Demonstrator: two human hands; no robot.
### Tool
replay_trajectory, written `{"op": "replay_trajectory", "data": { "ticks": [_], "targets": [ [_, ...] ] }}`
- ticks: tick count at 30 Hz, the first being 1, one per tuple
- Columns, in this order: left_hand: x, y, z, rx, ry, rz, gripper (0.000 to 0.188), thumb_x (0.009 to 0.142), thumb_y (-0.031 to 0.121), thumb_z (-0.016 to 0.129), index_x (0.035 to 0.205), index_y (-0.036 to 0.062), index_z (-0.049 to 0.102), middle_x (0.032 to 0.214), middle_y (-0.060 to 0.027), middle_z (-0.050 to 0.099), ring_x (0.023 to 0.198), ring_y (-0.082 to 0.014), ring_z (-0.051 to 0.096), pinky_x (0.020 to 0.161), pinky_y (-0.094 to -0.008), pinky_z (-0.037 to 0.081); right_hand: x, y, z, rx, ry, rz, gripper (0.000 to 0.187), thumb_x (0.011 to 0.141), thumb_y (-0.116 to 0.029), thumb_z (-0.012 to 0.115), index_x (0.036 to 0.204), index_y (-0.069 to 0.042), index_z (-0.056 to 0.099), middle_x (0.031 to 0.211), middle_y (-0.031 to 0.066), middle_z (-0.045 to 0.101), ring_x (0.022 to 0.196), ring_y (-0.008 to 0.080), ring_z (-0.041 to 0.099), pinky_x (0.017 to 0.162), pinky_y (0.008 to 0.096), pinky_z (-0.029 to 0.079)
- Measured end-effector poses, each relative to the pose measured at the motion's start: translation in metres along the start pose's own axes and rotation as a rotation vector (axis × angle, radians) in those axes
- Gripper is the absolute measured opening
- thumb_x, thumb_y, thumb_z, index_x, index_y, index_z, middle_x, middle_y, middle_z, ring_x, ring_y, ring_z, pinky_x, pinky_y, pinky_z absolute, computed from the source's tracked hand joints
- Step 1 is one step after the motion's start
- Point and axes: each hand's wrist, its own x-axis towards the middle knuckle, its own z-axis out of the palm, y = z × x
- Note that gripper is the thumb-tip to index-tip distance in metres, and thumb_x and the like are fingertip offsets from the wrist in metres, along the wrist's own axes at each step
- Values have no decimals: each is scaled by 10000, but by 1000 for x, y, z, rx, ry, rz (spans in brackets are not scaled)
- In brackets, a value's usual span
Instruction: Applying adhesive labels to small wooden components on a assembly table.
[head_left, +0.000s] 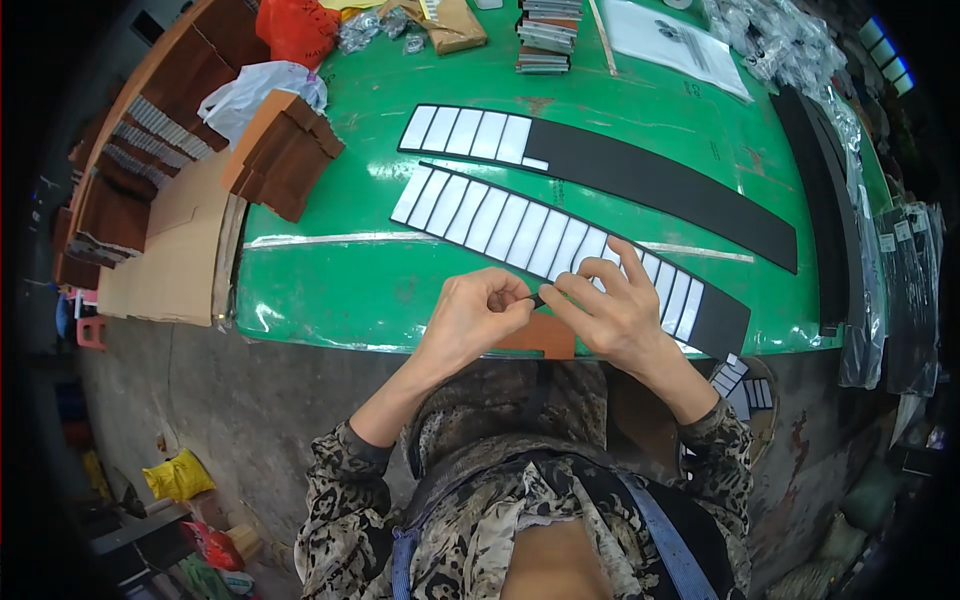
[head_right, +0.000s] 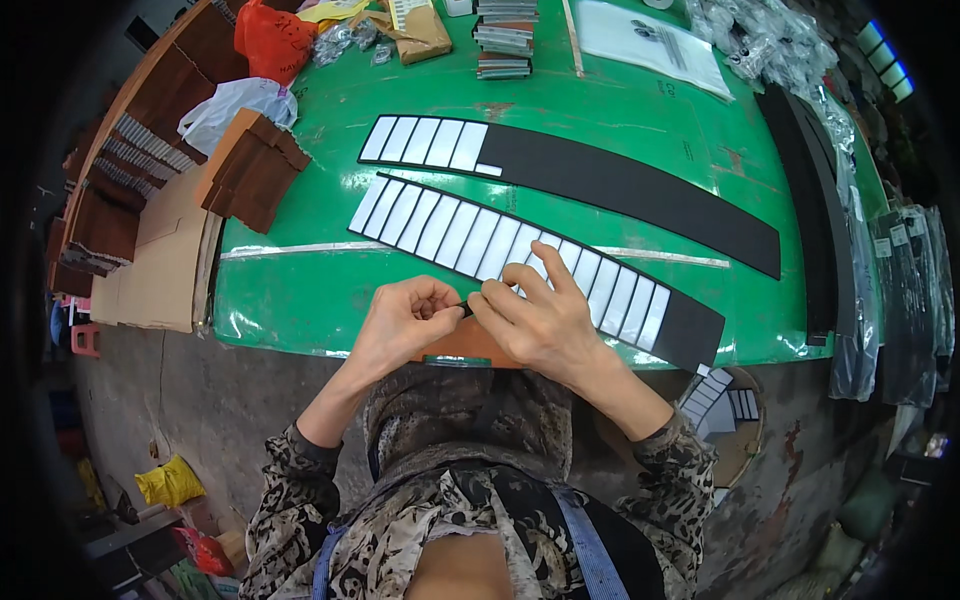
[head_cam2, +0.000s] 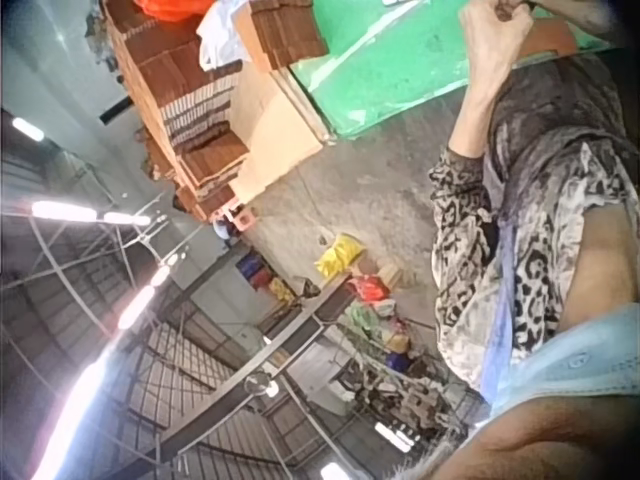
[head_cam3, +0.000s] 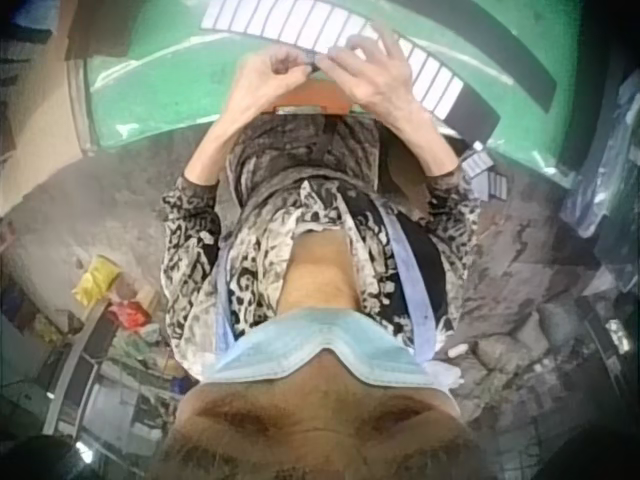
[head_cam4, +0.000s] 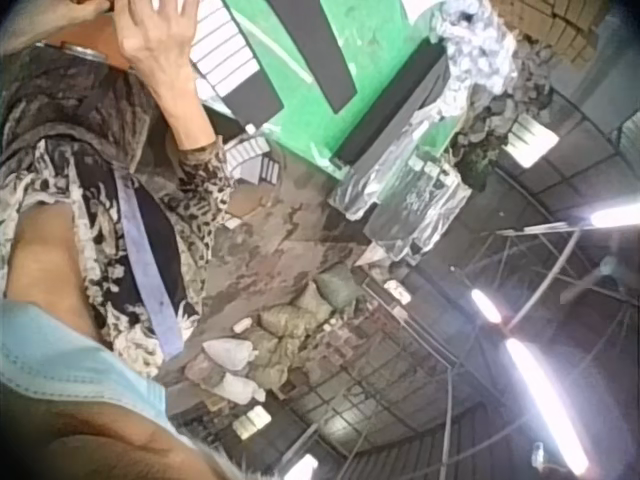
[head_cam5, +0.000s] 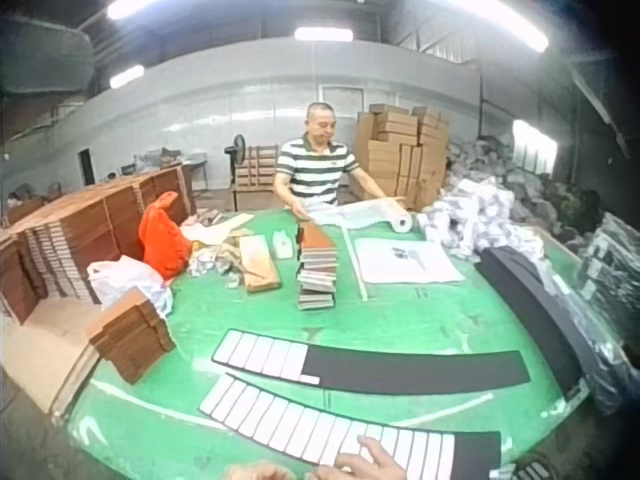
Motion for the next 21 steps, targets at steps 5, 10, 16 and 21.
{"op": "replay_trajectory", "data": {
  "ticks": [5,10,16,21],
  "targets": [
    [-1,-12,-12,-380,-238,-183,195,848,152,621,947,-16,616,699,6,568,577,-27,483,491,-191,389,-1,-12,-6,-8,-15,-6,193,612,-113,635,790,-40,647,762,24,559,774,176,560,840,447,466],
    [-15,-5,-7,-257,-69,-146,413,887,160,583,1242,-28,485,828,-56,616,602,-87,529,531,-213,424,-17,-12,-6,-80,-86,75,199,596,-82,644,789,-37,647,763,42,569,766,186,566,804,400,482],
    [-50,-50,-4,648,177,549,554,667,121,737,1175,31,534,1003,-100,582,898,-235,572,733,-340,452,-73,-26,-15,913,-33,1141,190,767,-10,638,951,-33,677,1009,74,639,872,173,581,778,281,480],
    [-37,-78,17,879,87,706,551,569,154,743,1089,77,576,1098,-93,540,1034,-257,514,827,-378,411,-97,-48,13,1580,239,1659,248,897,-82,561,1110,34,609,1149,116,604,1068,200,576,891,354,488]
  ]
}}
